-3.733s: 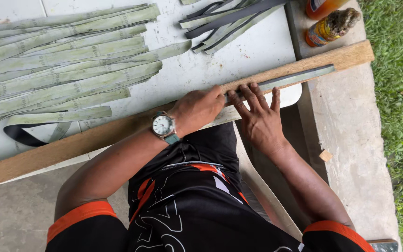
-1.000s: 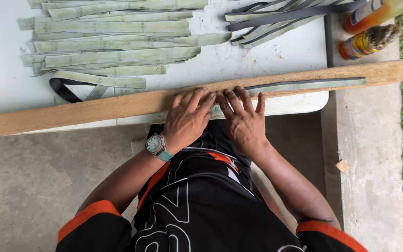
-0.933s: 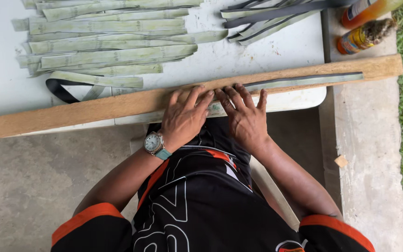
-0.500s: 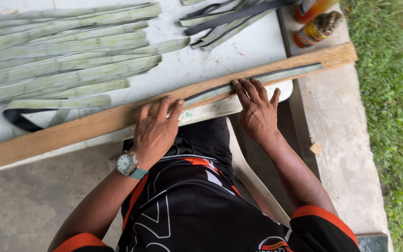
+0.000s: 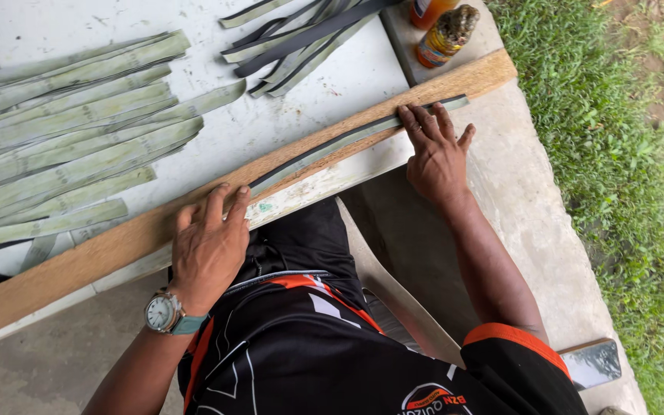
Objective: The person repeatedly folds long fabric straps in half using a wooden plank as a guide on a white table. They pick up each strap, align it on the plank, fold it, and place it in a growing pile of folded straps.
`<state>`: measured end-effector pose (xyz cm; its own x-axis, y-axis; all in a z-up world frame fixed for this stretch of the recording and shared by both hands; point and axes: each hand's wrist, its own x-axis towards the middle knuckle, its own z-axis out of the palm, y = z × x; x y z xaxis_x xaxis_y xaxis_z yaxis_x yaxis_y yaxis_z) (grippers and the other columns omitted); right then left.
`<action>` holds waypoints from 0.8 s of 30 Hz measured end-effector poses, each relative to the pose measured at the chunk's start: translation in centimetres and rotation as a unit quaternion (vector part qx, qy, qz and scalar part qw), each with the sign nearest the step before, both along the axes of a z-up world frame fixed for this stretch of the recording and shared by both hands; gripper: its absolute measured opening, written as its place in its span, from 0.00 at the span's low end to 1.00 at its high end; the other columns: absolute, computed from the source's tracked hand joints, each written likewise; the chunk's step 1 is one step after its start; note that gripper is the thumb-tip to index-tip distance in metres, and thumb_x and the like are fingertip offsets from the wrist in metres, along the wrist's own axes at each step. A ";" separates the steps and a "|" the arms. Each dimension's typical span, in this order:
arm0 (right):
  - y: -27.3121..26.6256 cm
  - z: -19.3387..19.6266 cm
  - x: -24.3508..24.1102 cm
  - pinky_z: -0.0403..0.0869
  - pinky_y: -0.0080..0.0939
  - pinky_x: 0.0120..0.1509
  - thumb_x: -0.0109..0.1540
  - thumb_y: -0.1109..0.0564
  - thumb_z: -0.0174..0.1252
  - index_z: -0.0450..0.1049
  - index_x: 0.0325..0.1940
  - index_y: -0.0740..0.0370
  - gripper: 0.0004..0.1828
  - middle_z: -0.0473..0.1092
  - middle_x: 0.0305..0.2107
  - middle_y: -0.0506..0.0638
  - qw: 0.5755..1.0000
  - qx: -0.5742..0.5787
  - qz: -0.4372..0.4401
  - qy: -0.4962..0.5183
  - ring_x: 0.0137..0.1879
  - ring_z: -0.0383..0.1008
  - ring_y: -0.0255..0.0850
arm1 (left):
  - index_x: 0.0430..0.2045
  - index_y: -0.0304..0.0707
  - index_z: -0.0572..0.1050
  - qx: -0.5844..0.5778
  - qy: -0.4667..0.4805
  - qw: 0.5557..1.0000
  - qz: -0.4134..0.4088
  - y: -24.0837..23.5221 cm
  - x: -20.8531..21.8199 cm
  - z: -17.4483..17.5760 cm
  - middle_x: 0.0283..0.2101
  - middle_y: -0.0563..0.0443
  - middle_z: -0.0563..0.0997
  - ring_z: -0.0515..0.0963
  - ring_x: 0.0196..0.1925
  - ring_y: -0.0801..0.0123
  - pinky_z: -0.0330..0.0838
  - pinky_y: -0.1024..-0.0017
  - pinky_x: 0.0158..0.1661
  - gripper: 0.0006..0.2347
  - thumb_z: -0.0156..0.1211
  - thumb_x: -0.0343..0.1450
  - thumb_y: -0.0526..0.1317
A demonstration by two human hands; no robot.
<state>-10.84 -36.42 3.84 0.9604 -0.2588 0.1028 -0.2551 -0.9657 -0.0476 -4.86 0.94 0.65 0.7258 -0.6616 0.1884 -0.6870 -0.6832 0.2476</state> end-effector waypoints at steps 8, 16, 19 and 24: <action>-3.4 -1.1 -1.1 0.43 0.90 0.70 0.54 0.69 0.50 0.63 0.76 0.45 0.45 0.59 0.72 0.47 0.998 0.033 -0.031 -0.039 0.80 0.48 0.57 | 0.62 0.38 0.71 0.008 0.063 0.998 0.006 -0.1 0.2 0.7 0.62 0.40 0.72 0.83 0.41 0.60 0.64 0.55 0.59 0.21 0.56 0.74 0.44; -9.8 -3.2 -1.1 0.56 0.73 0.74 0.65 0.67 0.59 0.79 0.62 0.50 0.23 0.75 0.60 0.48 0.979 -0.002 -0.010 -0.203 0.70 0.70 0.51 | 0.52 0.39 0.79 -0.072 0.026 0.997 -0.001 -0.2 1.5 1.1 0.55 0.47 0.77 0.81 0.49 0.56 0.66 0.58 0.55 0.14 0.59 0.74 0.44; -11.8 -3.2 -0.1 0.70 0.54 0.65 0.68 0.63 0.64 0.81 0.53 0.54 0.10 0.78 0.50 0.50 0.964 0.062 0.038 -0.255 0.55 0.77 0.51 | 0.42 0.41 0.82 -0.115 0.060 0.991 0.037 -1.2 2.4 1.2 0.49 0.52 0.80 0.82 0.48 0.57 0.68 0.59 0.54 0.09 0.61 0.74 0.43; -12.0 -1.6 0.2 0.76 0.48 0.49 0.65 0.66 0.65 0.83 0.48 0.57 0.09 0.78 0.41 0.53 0.963 0.032 0.077 -0.256 0.46 0.78 0.52 | 0.41 0.34 0.79 -0.233 0.067 0.969 0.048 -3.0 2.7 0.7 0.47 0.46 0.81 0.81 0.45 0.50 0.74 0.57 0.46 0.09 0.63 0.71 0.38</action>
<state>-10.68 -48.39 2.22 0.8157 -0.1386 0.5616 -0.0359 -0.9811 -0.1901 -2.16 -2.08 1.33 0.8190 -0.4552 0.3494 -0.5653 -0.5351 0.6278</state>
